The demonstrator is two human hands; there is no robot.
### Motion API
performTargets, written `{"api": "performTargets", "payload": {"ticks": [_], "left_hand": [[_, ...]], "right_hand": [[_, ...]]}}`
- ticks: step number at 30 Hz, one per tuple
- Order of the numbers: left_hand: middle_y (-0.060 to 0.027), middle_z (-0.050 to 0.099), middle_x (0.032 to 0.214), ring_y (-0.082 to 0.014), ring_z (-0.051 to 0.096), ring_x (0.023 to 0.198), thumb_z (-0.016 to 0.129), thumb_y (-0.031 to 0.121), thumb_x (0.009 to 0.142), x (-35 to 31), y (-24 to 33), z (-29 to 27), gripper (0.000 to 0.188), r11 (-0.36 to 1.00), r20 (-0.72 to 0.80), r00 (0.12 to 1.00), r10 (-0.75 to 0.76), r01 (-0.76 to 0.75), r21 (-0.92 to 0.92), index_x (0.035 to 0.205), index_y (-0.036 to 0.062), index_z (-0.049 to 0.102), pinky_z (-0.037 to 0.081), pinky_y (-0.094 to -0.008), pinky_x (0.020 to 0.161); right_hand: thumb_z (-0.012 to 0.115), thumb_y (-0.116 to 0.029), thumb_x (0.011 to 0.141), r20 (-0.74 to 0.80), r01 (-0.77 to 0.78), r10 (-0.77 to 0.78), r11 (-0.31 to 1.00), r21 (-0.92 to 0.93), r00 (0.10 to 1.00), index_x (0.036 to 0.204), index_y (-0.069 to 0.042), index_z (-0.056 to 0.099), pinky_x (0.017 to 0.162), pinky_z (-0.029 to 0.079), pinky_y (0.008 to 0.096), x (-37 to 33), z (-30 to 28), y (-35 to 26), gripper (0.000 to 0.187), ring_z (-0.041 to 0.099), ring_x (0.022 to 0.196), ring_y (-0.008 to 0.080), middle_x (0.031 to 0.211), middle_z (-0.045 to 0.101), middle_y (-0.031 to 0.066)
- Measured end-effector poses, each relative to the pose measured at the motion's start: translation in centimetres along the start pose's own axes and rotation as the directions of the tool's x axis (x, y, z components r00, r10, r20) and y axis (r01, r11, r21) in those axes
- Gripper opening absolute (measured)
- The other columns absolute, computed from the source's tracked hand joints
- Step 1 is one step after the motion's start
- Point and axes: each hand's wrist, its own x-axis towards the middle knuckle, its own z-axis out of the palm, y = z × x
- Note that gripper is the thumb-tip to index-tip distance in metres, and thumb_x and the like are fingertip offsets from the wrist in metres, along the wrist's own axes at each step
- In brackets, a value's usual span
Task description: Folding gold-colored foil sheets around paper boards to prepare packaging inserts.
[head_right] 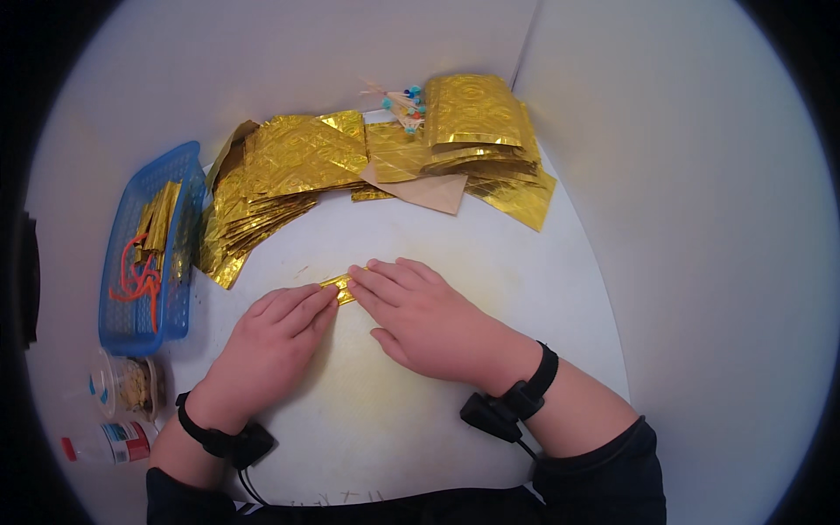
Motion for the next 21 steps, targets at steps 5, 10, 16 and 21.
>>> {"api": "performTargets", "payload": {"ticks": [5, 10, 16, 21], "left_hand": [[-0.0139, 0.073, 0.152, -0.0335, 0.073, 0.135, 0.072, 0.002, 0.094, -0.4, -0.5, 0.3, 0.052, 0.981, 0.058, 0.995, -0.081, 0.090, -0.170, 0.146, -0.0009, 0.073, 0.060, -0.0437, 0.114], [-0.0145, 0.072, 0.153, -0.0354, 0.073, 0.132, 0.072, -0.001, 0.093, -0.5, -1.5, 0.2, 0.055, 0.972, 0.046, 0.998, -0.035, 0.045, -0.231, 0.148, 0.0003, 0.072, 0.060, -0.0449, 0.114], [-0.0138, 0.070, 0.157, -0.0360, 0.071, 0.133, 0.076, 0.009, 0.096, -0.8, -1.7, 0.3, 0.057, 0.982, 0.062, 0.998, -0.023, 0.034, -0.187, 0.152, 0.0015, 0.070, 0.057, -0.0468, 0.115], [-0.0144, 0.067, 0.161, -0.0376, 0.069, 0.136, 0.083, 0.026, 0.097, -0.9, -1.8, -0.4, 0.063, 0.957, 0.085, 0.996, -0.039, 0.062, -0.283, 0.154, 0.0022, 0.068, 0.055, -0.0493, 0.117]], "right_hand": [[0.075, -0.018, 0.102, -0.008, 0.004, -0.004, 0.999, 0.032, 1.000, 0.166, 0.000, 0.056, 0.133, 0.040, 0.0532, 0.1, 0.0, 0.2, 0.069, 0.052, 0.159, 0.0366, 0.173, 0.056, 0.0175], [0.078, -0.015, 0.099, -0.071, 0.002, 0.002, 0.998, 0.059, 0.998, 0.159, 0.000, 0.062, 0.130, 0.044, 0.0515, 0.2, -0.7, 0.1, 0.064, 0.057, 0.154, 0.0370, 0.167, 0.060, 0.0175], [0.081, -0.008, 0.095, -0.091, 0.012, -0.008, 0.999, 0.043, 0.996, 0.131, 0.000, 0.077, 0.111, 0.057, 0.0481, 0.4, -1.7, 0.2, 0.037, 0.070, 0.128, 0.0350, 0.134, 0.074, 0.0139], [0.074, -0.004, 0.095, -0.204, 0.053, -0.062, 0.997, -0.048, 0.977, 0.118, 0.002, 0.079, 0.101, 0.055, 0.0444, 0.7, -1.0, 0.3, 0.024, 0.069, 0.112, 0.0296, 0.112, 0.072, 0.0099]]}}
